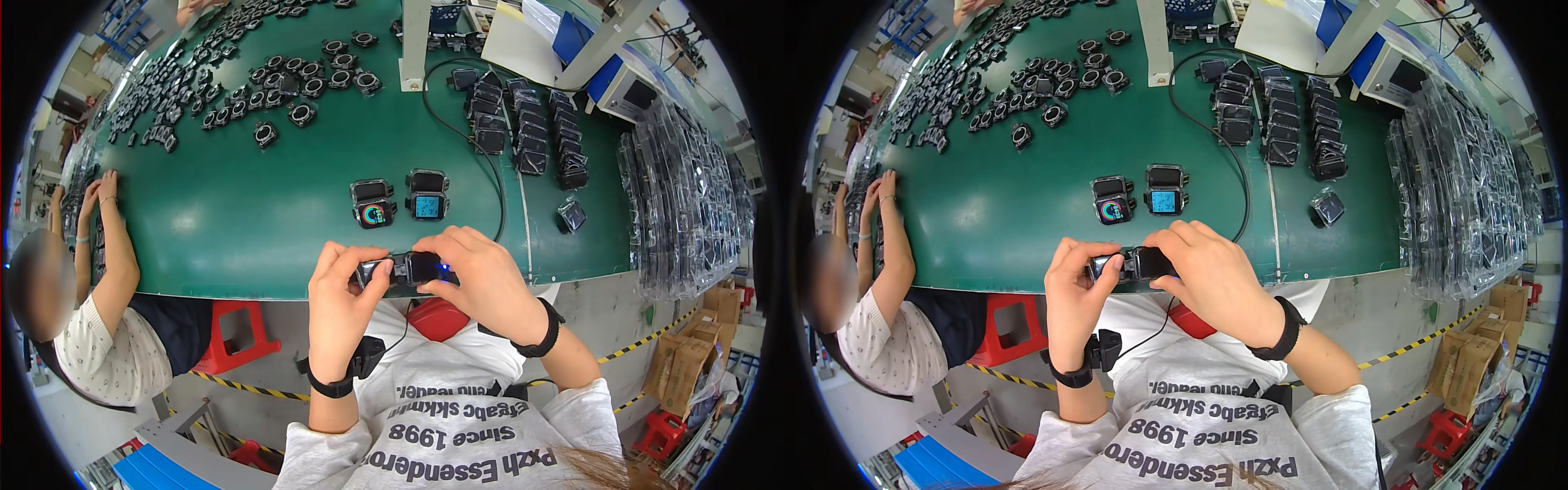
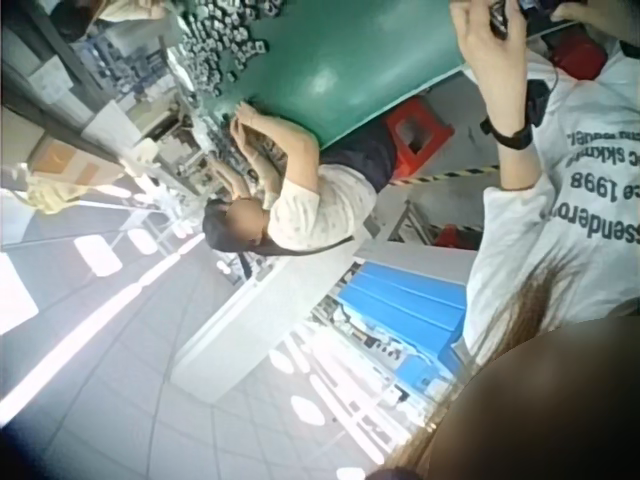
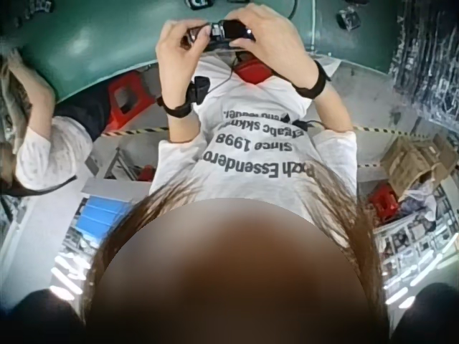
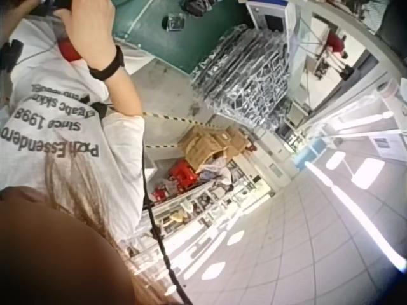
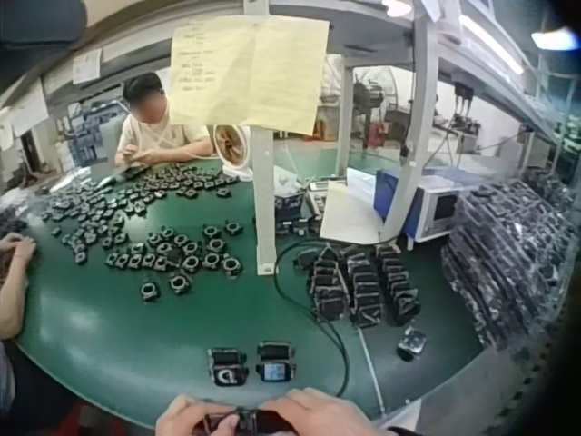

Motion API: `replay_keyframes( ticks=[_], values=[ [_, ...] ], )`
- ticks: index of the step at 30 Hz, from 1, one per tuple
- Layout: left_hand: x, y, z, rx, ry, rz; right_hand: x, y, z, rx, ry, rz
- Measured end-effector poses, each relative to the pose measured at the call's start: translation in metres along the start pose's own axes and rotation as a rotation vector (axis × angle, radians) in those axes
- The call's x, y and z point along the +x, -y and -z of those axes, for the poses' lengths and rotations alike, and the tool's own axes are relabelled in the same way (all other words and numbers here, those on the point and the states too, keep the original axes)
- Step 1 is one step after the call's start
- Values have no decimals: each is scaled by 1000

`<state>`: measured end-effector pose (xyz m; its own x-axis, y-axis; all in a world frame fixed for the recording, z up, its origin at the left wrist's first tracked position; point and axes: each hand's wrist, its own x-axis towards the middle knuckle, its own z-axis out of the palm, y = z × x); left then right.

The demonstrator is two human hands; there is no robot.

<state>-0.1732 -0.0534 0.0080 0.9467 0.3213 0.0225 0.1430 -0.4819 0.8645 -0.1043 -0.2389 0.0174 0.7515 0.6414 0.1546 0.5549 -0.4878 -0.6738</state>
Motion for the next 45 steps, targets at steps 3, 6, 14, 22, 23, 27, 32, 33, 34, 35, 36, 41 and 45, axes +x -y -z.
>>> replay_keyframes(
  ticks=[3,6,14,22,23,27,32,33,34,35,36,41,45],
  values=[
    [1,1,3,-43,32,19,0,-2,-1,83,9,-39],
    [4,3,11,-91,117,43,-3,-5,-2,110,11,-54],
    [12,-7,24,73,335,-41,-3,-1,1,-36,24,63],
    [11,-12,20,191,339,-96,-12,0,-12,-355,-56,202],
    [14,-15,21,190,346,-102,-12,-2,-12,-367,-70,210],
    [26,6,26,-62,520,103,-12,-4,-8,-303,-77,176],
    [31,22,14,-320,186,-3,-9,-1,-10,-339,-90,173],
    [32,21,13,-294,166,-3,-9,-1,-10,-347,-88,190],
    [31,18,11,-331,179,24,-9,-1,-11,-351,-93,182],
    [31,18,10,-331,183,21,-9,0,-12,-355,-95,204],
    [31,20,8,-260,167,-44,-9,0,-12,-358,-98,228],
    [35,17,4,30,154,-182,-9,-6,-10,-228,-75,183],
    [39,30,-2,212,29,-317,-4,-15,-16,-222,-176,177]
  ],
)
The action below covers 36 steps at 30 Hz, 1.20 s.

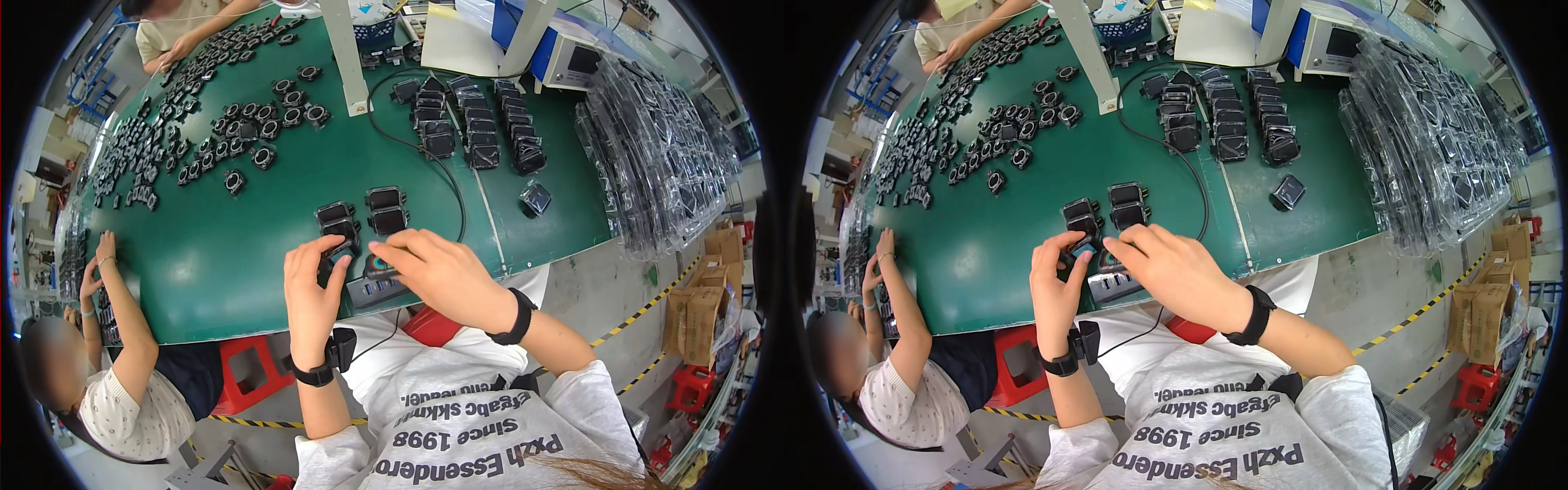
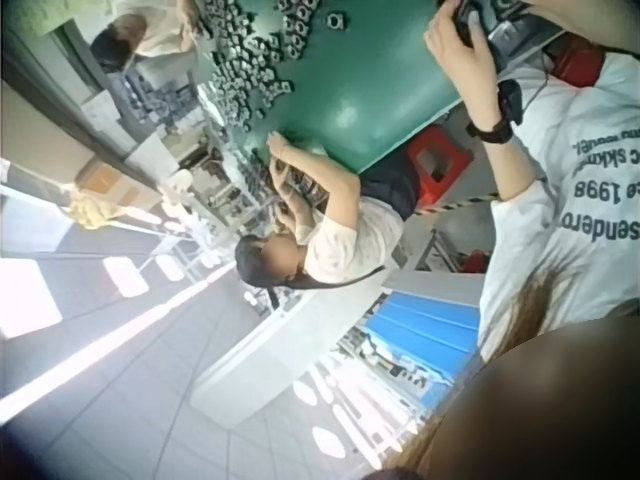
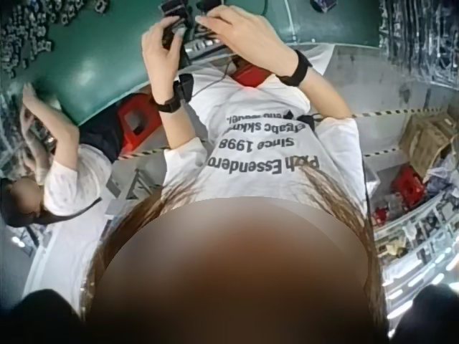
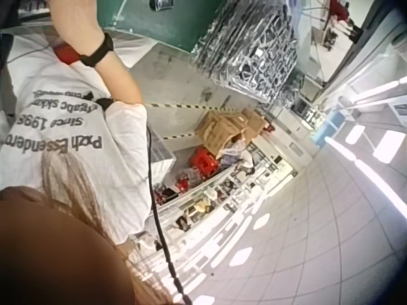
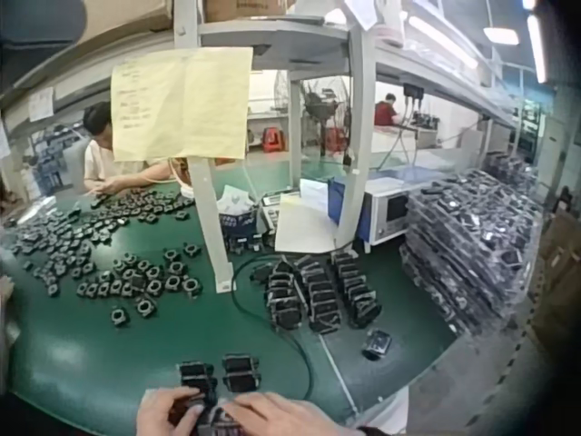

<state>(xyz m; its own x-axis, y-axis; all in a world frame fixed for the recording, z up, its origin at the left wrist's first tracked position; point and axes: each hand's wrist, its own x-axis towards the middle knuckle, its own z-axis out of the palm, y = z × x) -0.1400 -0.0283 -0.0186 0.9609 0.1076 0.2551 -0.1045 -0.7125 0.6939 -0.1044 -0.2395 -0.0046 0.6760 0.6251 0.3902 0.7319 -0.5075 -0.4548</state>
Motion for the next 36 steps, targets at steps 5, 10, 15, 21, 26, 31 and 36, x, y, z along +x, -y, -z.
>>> replay_keyframes(
  ticks=[5,10,15,21,26,31,36],
  values=[
    [-2,-3,-3,125,-82,13,15,-13,0,-44,-33,-20],
    [-8,-11,-8,105,-125,34,18,-25,3,-12,28,26],
    [-17,-35,-13,60,-173,-51,17,-33,5,-112,64,100],
    [-24,-79,-39,-2,-121,-196,4,-54,51,-153,0,29],
    [-17,-117,-93,-115,139,-362,-25,-113,103,-445,-137,-187],
    [15,-147,-152,10,187,-434,-51,-130,118,-309,-132,-354],
    [24,-149,-178,51,165,-418,-75,-131,125,-301,-147,-397]
  ],
)
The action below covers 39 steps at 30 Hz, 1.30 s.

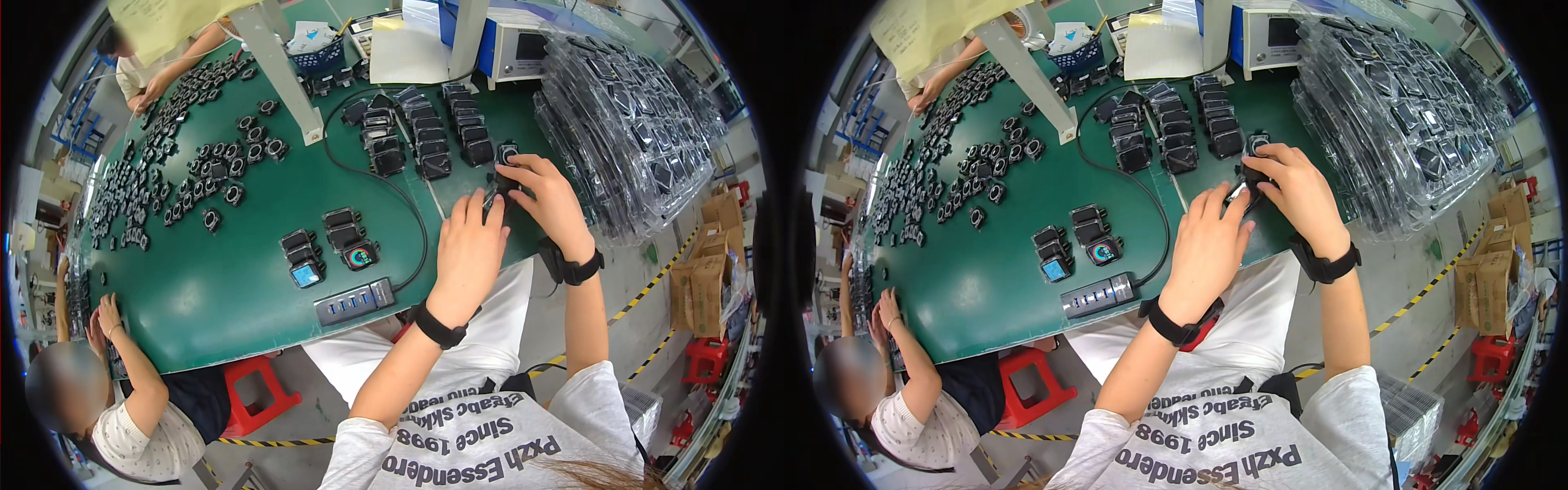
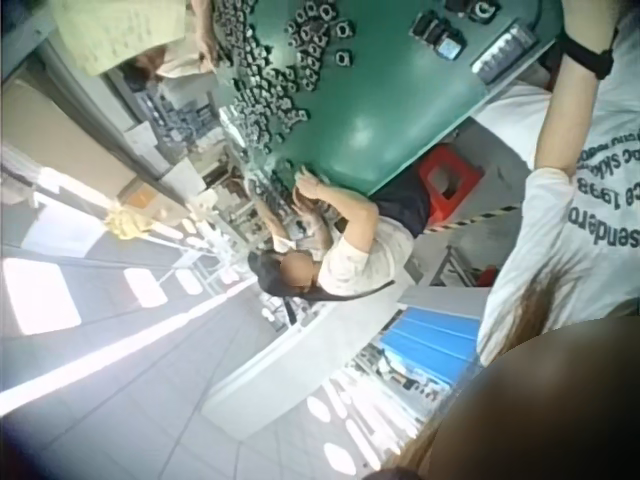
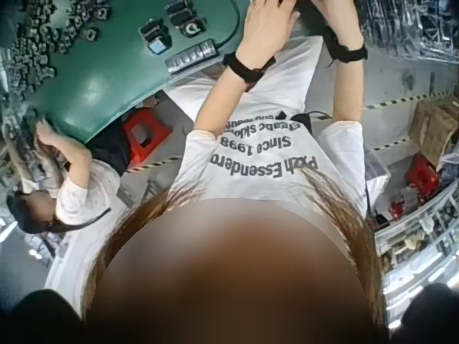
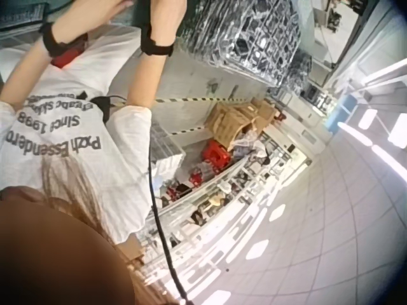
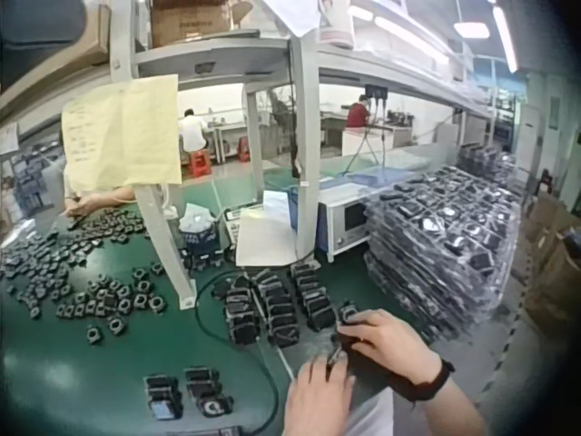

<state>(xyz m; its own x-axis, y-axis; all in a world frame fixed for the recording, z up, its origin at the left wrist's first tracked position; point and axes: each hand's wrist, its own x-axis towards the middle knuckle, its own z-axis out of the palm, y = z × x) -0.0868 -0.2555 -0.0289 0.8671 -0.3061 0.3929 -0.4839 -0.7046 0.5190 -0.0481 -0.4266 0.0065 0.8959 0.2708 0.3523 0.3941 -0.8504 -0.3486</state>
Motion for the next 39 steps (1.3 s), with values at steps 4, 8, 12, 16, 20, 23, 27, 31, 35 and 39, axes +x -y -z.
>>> replay_keyframes(
  ticks=[4,8,12,16,20,23,27,31,35,39],
  values=[
    [2,1,1,-55,37,45,-7,-2,7,53,33,-72],
    [1,-4,11,-194,51,147,-9,3,10,60,124,-108],
    [-20,-3,46,-646,-13,334,-9,17,14,58,173,-152],
    [-66,21,92,-864,-161,392,-13,55,5,460,132,-86],
    [-105,50,141,-765,-364,567,-16,107,-12,800,278,-53],
    [-128,77,155,-702,-429,737,-13,130,-27,802,440,14],
    [-141,87,162,-783,-391,835,-10,143,-47,759,506,51],
    [-138,88,158,-695,-372,817,-7,147,-50,697,478,137],
    [-134,89,161,-672,-365,817,-4,158,-46,674,513,75],
    [-139,95,159,-536,-323,778,-3,164,-54,645,485,104]
  ],
)
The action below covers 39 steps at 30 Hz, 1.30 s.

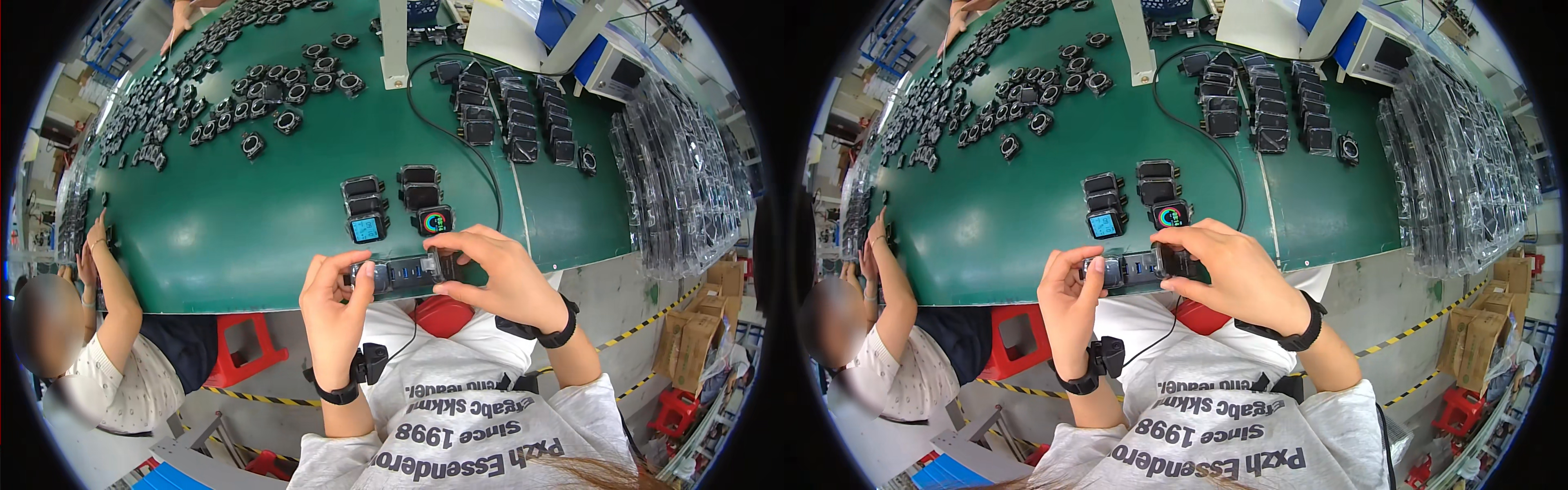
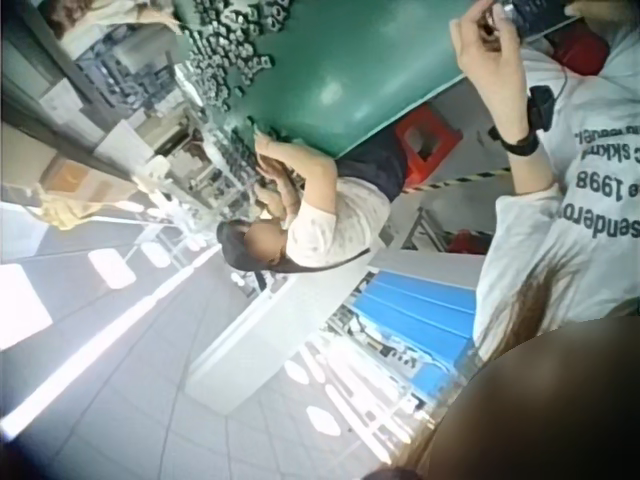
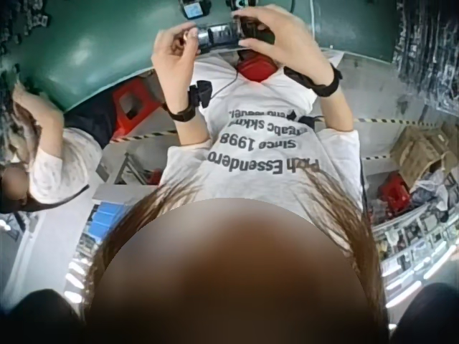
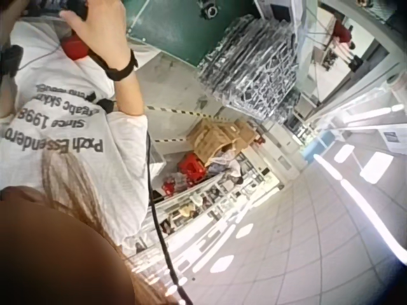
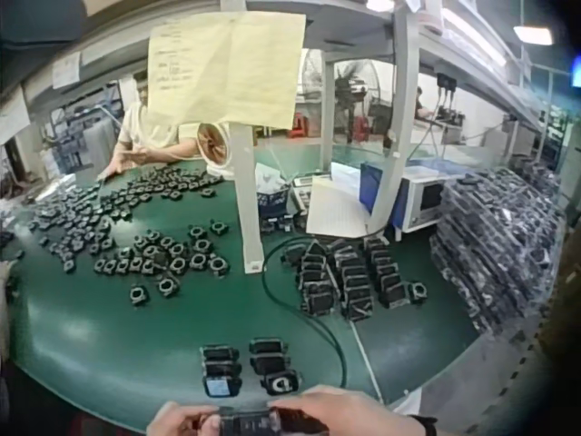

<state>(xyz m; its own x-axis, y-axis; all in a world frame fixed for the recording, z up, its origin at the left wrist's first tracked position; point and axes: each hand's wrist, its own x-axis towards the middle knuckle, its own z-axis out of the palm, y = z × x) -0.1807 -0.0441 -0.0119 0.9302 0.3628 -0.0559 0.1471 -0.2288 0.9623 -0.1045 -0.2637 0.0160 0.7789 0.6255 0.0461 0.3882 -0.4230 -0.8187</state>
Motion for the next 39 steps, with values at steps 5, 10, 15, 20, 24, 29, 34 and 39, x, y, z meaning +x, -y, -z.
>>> replay_keyframes(
  ticks=[5,10,15,20,24,29,34,39],
  values=[
    [-2,-10,-6,242,-45,-162,5,11,-2,-144,-15,51],
    [1,-7,-5,176,-9,-110,6,25,-15,-369,-45,135],
    [0,-6,-5,118,-20,-28,8,27,-21,-464,-10,110],
    [-9,-7,-9,49,8,-27,2,27,-13,-448,2,107],
    [-10,-10,-10,86,23,-58,-1,26,-10,-400,-11,107],
    [-5,-12,-3,21,104,16,-3,24,-12,-332,14,75],
    [-4,-14,-2,-11,146,35,-7,16,-15,-229,-19,96],
    [-5,-16,0,-10,198,34,-8,13,-16,-255,-47,137]
  ],
)
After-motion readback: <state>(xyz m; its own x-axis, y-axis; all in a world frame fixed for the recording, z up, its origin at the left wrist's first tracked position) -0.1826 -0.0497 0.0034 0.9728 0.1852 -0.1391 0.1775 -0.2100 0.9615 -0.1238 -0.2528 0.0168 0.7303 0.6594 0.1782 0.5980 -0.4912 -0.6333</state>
